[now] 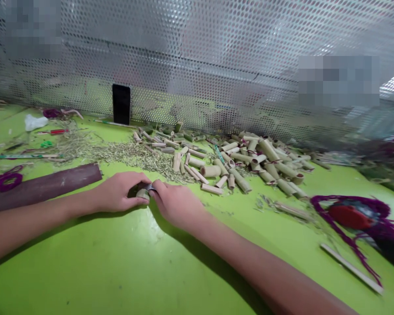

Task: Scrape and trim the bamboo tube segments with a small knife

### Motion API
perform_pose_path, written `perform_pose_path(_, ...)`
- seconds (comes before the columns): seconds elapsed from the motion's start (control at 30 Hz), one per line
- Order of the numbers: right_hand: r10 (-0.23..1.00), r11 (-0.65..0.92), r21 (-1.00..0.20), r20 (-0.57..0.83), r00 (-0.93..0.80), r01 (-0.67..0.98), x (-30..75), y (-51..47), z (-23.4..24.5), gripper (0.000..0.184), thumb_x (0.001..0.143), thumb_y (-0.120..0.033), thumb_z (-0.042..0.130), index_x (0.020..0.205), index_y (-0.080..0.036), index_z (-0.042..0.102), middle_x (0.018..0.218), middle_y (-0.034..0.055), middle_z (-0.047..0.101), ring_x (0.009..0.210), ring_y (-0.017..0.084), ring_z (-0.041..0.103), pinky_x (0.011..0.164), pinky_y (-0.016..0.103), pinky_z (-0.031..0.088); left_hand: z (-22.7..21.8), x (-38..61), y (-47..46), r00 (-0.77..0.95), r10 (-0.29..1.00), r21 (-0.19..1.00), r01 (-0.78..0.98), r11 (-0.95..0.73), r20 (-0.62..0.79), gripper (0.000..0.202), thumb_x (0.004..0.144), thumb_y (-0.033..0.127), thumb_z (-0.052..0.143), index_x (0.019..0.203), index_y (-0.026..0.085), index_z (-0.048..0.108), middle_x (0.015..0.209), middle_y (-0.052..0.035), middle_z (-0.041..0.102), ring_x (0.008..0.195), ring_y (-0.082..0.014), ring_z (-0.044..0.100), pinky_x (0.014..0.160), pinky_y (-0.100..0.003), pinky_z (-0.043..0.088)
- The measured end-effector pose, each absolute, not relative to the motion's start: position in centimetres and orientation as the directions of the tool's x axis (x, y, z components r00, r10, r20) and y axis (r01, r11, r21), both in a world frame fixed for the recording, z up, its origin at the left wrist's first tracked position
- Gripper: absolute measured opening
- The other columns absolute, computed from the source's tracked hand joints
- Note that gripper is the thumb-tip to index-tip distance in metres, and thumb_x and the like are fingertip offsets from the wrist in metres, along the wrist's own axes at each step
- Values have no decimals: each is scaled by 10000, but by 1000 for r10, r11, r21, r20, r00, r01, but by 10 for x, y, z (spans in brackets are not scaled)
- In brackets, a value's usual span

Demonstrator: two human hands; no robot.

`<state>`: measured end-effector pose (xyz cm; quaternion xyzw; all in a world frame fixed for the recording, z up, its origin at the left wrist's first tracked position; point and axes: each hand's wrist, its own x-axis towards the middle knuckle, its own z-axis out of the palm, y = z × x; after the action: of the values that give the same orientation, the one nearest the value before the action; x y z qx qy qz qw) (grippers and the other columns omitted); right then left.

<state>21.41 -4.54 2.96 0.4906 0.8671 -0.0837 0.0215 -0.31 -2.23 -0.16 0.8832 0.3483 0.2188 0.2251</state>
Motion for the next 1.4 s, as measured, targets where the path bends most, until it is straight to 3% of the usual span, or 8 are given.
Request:
perform_pose_path(0.37,834,497,-206,-153,-530,843,221,-47,27,255,1113,-299,408,1105,-166,625,843,81,732,630,171,608,569,272,329,-6,-5,-19,711,640,489,464,-739,292,317,971,483,651,1147,220,664,1044,-70,731,953,-263,676,829,-375,518)
perform_pose_path(0.47,829,521,-225,-97,-551,823,226,-46,25,254,1100,-297,428,1058,-175,646,812,69,728,617,167,612,565,266,343,-6,-4,-19,694,662,536,459,-709,282,391,940,463,706,1240,221,636,1119,-87,742,1015,-277,686,880,-393,526)
perform_pose_path(0.6,840,524,-307,33,-541,794,232,-42,25,272,1046,-359,494,1056,-162,682,715,48,717,551,170,603,526,268,364,-3,-2,-18,647,732,601,503,-622,216,656,873,440,782,1419,188,522,1096,-106,750,964,-287,702,845,-407,535)
perform_pose_path(0.7,812,568,-383,118,-572,728,233,-43,25,335,1001,-334,517,1230,-167,696,756,47,760,526,164,617,515,268,391,-3,0,-16,660,712,599,476,-643,239,636,875,432,778,1405,180,533,1142,-124,746,1013,-298,701,915,-434,525)
perform_pose_path(0.8,728,668,-381,157,-668,639,232,-48,23,386,983,-286,480,1276,-177,706,791,50,783,506,151,607,501,265,388,-4,2,-15,674,694,582,467,-665,252,593,889,374,761,1397,163,539,1096,-114,757,1022,-295,703,992,-461,495)
perform_pose_path(0.93,695,708,-358,203,-689,609,230,-54,23,359,968,-275,497,1223,-160,722,786,63,776,545,157,624,523,270,388,-5,4,-14,669,701,560,492,-666,246,587,888,362,752,1396,159,540,1008,-84,760,983,-291,707,1008,-473,482)
perform_pose_path(1.23,823,530,-526,130,-554,665,224,-46,21,118,894,-204,537,892,-215,654,745,31,732,600,178,617,553,275,403,-4,4,-15,673,696,538,501,-678,249,567,889,410,776,1364,183,564,1065,-93,772,1019,-300,714,996,-457,489)
perform_pose_path(1.4,851,472,-523,62,-521,710,220,-41,22,131,917,-191,513,892,-215,640,779,36,734,645,192,619,591,291,416,-4,4,-15,675,685,551,473,-687,274,516,869,414,795,1303,219,595,1168,-92,762,1073,-302,711,999,-452,495)
